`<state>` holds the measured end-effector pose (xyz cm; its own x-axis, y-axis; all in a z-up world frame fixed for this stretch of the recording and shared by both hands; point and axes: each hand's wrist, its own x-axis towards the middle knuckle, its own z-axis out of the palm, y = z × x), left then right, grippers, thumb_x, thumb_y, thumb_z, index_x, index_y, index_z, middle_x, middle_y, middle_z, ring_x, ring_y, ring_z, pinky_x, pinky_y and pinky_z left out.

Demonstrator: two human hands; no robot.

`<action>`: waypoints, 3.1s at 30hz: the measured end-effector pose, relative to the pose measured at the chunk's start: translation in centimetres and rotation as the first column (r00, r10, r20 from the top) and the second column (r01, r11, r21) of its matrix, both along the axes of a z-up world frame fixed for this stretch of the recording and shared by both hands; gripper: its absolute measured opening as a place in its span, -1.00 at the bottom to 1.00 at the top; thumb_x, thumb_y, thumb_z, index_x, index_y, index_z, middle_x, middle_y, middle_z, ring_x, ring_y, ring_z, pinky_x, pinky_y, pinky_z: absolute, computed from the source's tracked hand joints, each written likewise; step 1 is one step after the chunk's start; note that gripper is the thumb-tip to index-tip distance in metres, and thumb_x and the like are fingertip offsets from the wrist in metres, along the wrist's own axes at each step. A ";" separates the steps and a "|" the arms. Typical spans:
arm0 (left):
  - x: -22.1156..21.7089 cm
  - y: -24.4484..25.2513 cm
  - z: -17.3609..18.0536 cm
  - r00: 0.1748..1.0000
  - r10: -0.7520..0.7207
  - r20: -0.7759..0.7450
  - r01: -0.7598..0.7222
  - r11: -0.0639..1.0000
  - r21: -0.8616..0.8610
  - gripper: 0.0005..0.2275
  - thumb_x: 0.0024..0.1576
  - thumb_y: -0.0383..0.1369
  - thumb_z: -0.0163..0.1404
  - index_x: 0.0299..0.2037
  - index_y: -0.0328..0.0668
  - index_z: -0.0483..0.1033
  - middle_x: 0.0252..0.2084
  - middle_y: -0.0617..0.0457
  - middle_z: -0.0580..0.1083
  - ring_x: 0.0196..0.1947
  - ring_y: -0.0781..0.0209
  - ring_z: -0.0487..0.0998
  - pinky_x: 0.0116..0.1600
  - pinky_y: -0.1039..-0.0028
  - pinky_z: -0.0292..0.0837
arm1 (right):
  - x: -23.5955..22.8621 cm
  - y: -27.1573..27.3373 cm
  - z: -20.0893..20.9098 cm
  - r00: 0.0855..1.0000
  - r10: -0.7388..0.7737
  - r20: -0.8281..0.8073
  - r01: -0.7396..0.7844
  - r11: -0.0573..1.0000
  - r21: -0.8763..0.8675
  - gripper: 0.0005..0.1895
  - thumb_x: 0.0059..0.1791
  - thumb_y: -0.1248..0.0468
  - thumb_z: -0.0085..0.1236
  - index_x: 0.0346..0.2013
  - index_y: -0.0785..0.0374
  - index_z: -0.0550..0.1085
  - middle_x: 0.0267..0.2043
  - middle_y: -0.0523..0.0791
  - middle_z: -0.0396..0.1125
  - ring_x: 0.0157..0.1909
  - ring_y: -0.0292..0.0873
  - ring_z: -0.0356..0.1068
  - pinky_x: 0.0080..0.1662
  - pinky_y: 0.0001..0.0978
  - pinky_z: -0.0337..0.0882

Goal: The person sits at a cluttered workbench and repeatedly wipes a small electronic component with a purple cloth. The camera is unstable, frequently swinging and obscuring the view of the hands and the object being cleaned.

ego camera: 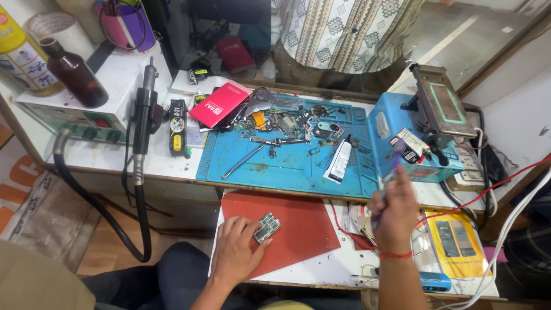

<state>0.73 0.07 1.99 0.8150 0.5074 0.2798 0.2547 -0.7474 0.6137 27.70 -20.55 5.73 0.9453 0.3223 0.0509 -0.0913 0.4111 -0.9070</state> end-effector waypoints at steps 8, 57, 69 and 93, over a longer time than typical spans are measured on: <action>-0.3 -0.2 -0.4 0.998 0.007 0.059 -0.009 1.000 0.023 -0.67 -0.02 -0.22 0.24 -0.14 -0.25 0.59 -0.14 -0.03 0.48 0.00 -0.07 0.40 0.10 0.15 0.29 | 3.5 0.9 2.9 0.884 0.411 -0.220 -0.253 0.819 0.515 -0.76 0.24 0.31 -0.14 0.18 0.28 0.34 -0.12 -0.11 0.27 -0.40 -0.42 0.16 -0.39 -0.68 0.23; -1.5 0.6 -1.0 0.986 0.058 0.156 -0.055 0.998 -0.025 -0.73 -0.02 -0.38 0.28 -0.14 -0.31 0.61 0.04 -0.05 0.45 0.15 -0.13 0.40 0.23 0.13 0.34 | -14.0 5.7 -2.4 0.360 0.881 0.308 0.046 0.313 -0.949 -0.37 -0.11 0.51 -0.07 0.28 0.18 0.41 -0.02 0.05 0.32 -0.28 0.17 0.47 -0.25 -0.02 0.49; -2.2 0.4 -2.0 0.984 0.099 0.149 -0.098 0.995 -0.016 -0.80 0.02 -0.38 0.31 -0.23 -0.25 0.60 0.05 -0.02 0.45 0.16 -0.07 0.41 0.24 0.14 0.33 | -14.0 5.8 -2.4 0.337 0.879 0.337 0.065 0.335 -0.940 -0.40 -0.08 0.54 -0.05 0.27 0.22 0.43 0.00 0.06 0.32 -0.31 0.21 0.43 -0.28 0.03 0.45; -2.4 0.3 -2.1 0.990 0.070 0.123 -0.070 0.998 -0.002 -0.79 0.02 -0.40 0.32 -0.29 -0.27 0.53 0.11 -0.08 0.44 0.24 -0.15 0.37 0.30 0.08 0.26 | -14.7 6.6 -2.3 0.305 0.905 0.298 0.084 0.286 -0.955 -0.44 0.00 0.49 -0.06 0.30 0.16 0.40 0.00 0.09 0.31 -0.25 0.20 0.45 -0.24 0.01 0.47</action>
<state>-1.65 0.32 -0.13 0.7368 0.5613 0.3770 0.2290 -0.7317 0.6419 13.02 -13.94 3.43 0.2669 0.9634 -0.0257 0.8672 -0.2517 -0.4297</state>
